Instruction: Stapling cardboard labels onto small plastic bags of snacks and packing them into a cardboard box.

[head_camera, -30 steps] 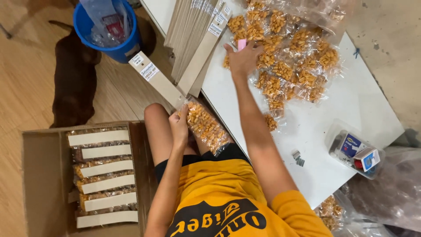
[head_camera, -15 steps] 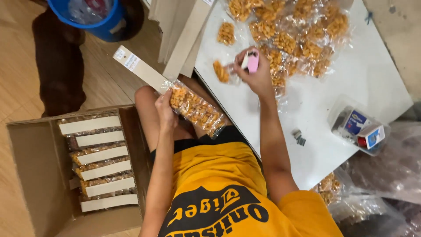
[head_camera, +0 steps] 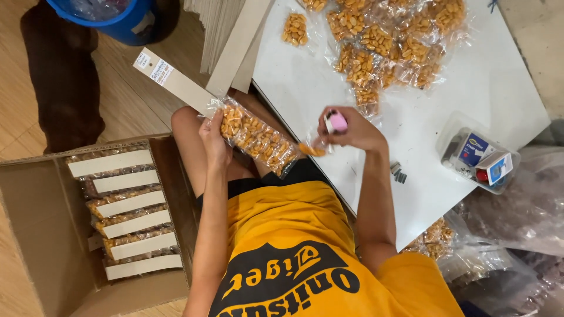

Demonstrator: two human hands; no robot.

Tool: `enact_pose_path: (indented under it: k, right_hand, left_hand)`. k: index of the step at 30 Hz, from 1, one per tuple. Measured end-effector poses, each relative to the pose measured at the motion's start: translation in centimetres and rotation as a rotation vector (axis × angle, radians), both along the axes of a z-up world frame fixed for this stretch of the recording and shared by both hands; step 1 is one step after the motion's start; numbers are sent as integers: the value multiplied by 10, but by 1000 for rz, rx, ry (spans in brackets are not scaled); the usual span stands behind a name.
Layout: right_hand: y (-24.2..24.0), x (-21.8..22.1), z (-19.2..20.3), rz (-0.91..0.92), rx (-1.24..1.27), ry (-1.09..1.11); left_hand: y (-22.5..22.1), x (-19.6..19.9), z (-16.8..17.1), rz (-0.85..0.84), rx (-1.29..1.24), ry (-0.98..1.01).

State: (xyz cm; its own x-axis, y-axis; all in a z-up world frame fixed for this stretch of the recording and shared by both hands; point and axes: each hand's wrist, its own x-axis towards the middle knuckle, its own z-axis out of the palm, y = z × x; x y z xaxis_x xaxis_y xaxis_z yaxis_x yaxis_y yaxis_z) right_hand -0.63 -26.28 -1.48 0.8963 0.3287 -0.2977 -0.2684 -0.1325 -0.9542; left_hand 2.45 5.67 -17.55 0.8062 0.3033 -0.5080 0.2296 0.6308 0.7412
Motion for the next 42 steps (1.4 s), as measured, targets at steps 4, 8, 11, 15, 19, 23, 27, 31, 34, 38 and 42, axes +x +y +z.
enact_pose_path:
  k: [4,8,11,15,19,23,27,31,34,38,42]
  right_hand:
    - [7,0,-3,205,-297,11]
    - [64,29,9,252,-501,-350]
    - [112,64,4,148,-410,-651]
    - [152,96,-24,-44,-439,-921]
    - [152,102,-16,-306,-302,-688]
    - [153,93,46,-469,-286,-578]
    - [164,90,43,-330,-251,-474]
    - [186,91,24,-358,-188,-495]
    - [198,97,11,-437,-207,-586]
    - [196,102,25,-455,-146,-564]
    - [160,147,11,-365,-38,-189]
  left_hand:
    - [-8,-4,37,-106,161,-92]
    - [-20,-7,112,-366,416,-210]
    - [-9,-6,75,-463,349,-246]
    - [-15,-5,130,-517,534,-361]
    - [-18,-9,156,-453,618,-313]
    - [-6,-9,142,-538,667,-320]
    - [-5,-9,158,-628,695,-342]
    - [-12,-10,181,-592,728,-438]
    - [-11,-11,163,-614,764,-448]
    - [-14,-11,171,-610,846,-471]
    - [-12,-30,169,-607,772,-412]
